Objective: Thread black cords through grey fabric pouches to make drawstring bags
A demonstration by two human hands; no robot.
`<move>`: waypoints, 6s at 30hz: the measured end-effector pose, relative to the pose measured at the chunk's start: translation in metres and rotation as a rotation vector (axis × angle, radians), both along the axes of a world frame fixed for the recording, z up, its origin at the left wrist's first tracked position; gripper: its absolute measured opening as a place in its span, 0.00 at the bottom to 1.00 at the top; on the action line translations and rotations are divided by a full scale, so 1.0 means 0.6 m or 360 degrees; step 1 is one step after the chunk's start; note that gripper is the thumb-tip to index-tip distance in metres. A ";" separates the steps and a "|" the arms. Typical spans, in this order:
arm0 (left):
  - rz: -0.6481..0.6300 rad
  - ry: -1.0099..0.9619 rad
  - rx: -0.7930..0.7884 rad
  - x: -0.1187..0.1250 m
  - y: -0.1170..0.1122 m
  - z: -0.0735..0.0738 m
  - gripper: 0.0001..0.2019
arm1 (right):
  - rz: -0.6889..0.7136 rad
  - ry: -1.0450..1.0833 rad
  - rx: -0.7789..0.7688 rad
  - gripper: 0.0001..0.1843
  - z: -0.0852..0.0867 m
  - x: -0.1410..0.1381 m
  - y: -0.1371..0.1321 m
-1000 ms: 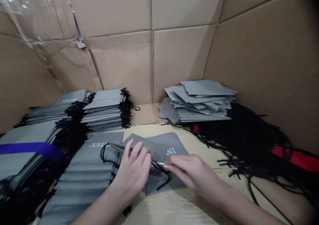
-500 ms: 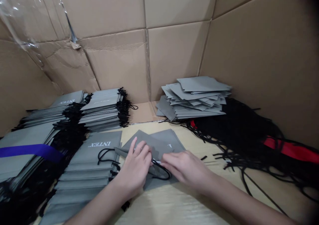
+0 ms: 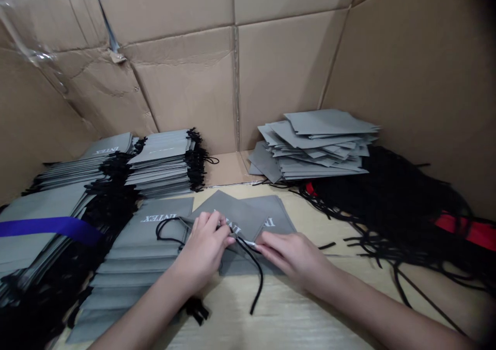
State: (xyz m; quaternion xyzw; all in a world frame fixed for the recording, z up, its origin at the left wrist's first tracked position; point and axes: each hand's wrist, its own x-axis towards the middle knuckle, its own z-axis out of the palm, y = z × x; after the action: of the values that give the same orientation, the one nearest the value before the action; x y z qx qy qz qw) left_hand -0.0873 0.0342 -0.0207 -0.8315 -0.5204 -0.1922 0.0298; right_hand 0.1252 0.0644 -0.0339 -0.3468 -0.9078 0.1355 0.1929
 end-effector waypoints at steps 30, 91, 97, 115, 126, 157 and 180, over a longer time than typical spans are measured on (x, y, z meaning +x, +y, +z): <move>-0.0220 -0.0084 0.0347 -0.021 -0.007 -0.003 0.09 | 0.0065 0.0602 -0.1528 0.17 0.059 -0.004 -0.002; -0.0248 -0.0162 -0.0254 0.022 -0.024 0.009 0.07 | 0.0143 -0.0218 0.1170 0.11 0.026 -0.005 -0.038; -0.0248 -0.0494 -0.0193 0.010 -0.022 0.016 0.03 | 0.0034 0.0021 0.0647 0.11 0.024 -0.003 -0.026; -0.0235 -0.0333 0.0037 0.008 -0.028 0.018 0.07 | 0.0105 0.0034 0.0647 0.15 0.034 -0.002 -0.032; -0.0163 0.0190 0.0086 0.026 -0.033 0.023 0.08 | 0.0078 0.0092 0.0198 0.12 0.032 -0.008 -0.042; -0.0126 0.0468 0.0663 0.032 -0.028 0.009 0.08 | 0.0108 0.0179 0.0412 0.13 0.032 -0.008 -0.041; 0.0228 0.0373 0.0318 0.012 -0.018 0.035 0.09 | -0.0204 -0.0322 0.0322 0.11 0.051 0.008 -0.017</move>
State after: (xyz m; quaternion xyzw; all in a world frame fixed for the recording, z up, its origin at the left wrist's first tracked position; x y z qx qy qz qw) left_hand -0.0804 0.0232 0.0004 -0.8018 -0.5497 -0.1421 0.1864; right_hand 0.1298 0.0543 -0.0032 -0.3949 -0.9076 -0.0049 0.1425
